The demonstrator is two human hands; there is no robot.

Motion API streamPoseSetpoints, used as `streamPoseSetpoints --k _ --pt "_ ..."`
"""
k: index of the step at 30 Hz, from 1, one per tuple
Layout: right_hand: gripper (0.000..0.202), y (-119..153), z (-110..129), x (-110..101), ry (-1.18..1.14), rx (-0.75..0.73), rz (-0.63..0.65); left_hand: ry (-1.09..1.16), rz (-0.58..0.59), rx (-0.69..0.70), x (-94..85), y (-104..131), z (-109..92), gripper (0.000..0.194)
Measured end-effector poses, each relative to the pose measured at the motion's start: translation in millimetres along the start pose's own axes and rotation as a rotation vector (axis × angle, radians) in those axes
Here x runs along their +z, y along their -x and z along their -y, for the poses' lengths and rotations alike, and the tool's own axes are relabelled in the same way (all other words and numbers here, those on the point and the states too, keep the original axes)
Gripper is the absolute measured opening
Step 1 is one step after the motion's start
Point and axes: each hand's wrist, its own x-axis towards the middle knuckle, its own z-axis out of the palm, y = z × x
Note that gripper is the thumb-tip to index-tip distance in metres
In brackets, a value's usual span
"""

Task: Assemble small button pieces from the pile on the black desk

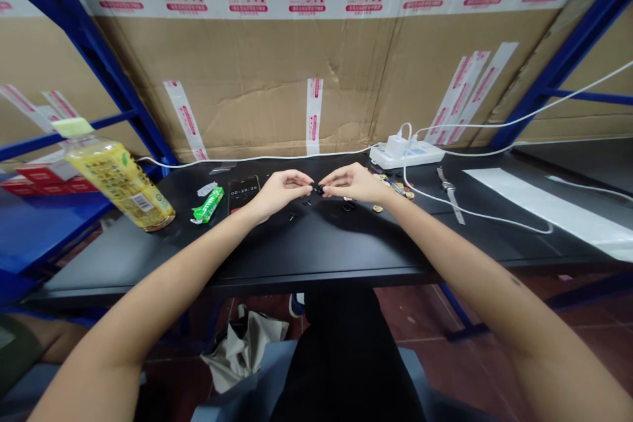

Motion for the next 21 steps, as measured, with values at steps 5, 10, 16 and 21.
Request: streamPoseSetpoints --k 5,10,16,21 --pt "0.040 -0.9 -2.6 1.5 -0.052 -0.017 0.042 -0.005 -0.020 -0.005 1.0 0.1 -2.5 0.028" --pt "0.045 -0.4 -2.2 2.7 -0.059 -0.038 0.061 -0.002 -0.002 -0.009 2.0 0.3 0.0 0.027" --pt "0.047 1.0 2.5 4.0 -0.066 -0.039 0.041 0.013 0.022 0.006 2.4 -0.1 3.4 0.029" --pt "0.045 2.3 6.9 6.9 -0.074 -0.030 -0.011 0.011 -0.005 0.014 2.8 0.2 2.3 0.030"
